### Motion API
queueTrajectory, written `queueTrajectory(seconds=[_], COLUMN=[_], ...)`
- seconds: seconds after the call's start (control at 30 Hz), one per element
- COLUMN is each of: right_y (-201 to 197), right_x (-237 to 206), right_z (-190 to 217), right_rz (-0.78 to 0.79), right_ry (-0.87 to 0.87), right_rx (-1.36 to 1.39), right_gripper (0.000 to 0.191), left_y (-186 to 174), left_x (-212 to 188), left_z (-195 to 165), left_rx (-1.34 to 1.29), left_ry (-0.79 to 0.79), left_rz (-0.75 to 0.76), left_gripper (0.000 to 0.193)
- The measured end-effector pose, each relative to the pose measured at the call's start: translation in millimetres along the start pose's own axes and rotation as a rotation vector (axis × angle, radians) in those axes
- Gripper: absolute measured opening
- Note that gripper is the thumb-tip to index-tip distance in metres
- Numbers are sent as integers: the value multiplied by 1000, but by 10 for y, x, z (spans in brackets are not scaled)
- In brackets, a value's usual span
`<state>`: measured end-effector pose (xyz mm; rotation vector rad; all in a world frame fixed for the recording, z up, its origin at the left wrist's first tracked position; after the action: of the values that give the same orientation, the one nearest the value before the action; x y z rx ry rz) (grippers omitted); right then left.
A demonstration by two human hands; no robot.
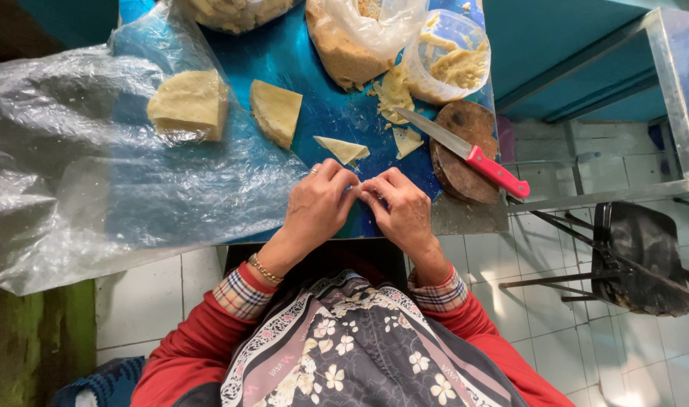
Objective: The person pinches small flat pieces off larger blocks of pale dough on a blue table and sets the pieces aside, occasionally reaching into a plastic bag of dough. A knife rests on a wooden board beside the work but is not clearly used.
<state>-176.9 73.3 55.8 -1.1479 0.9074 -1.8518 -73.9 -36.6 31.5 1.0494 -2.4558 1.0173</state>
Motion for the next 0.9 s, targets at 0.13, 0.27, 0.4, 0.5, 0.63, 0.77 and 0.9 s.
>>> queueTrajectory(seconds=[0.13,0.27,0.4,0.5,0.63,0.77,0.9], right_y=[-22,-56,-55,-47,-136,-344,-574], right_x=[-43,-82,-56,4,123,332,884], right_z=[69,171,217,191,211,196,198], right_rz=[-50,-85,-63,-3,0,30,-97], right_ry=[-72,-147,-199,-171,-180,-205,-465], right_rx=[-108,-172,-238,-288,-158,-84,-136], right_gripper=[19,29,32,39,44,22,9], left_y=[33,84,68,145,169,-28,-370], left_x=[-18,1,-6,14,48,53,55], left_z=[-25,11,46,72,51,58,101], left_rx=[116,144,37,72,75,-107,-273], left_ry=[51,27,21,-25,-94,-198,-251], left_rz=[48,53,19,72,63,37,-115], left_gripper=[8,6,22,14,14,17,19])
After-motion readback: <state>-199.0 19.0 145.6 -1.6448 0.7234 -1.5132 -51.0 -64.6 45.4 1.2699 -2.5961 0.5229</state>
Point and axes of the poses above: each hand's wrist, its own x-axis towards the middle knuckle, its own y-axis out of the palm, z = x × y, the point moved 6 cm from there along x, towards the middle knuckle, and after that the axes turned 6 degrees about -y, right-handed, at the moved point
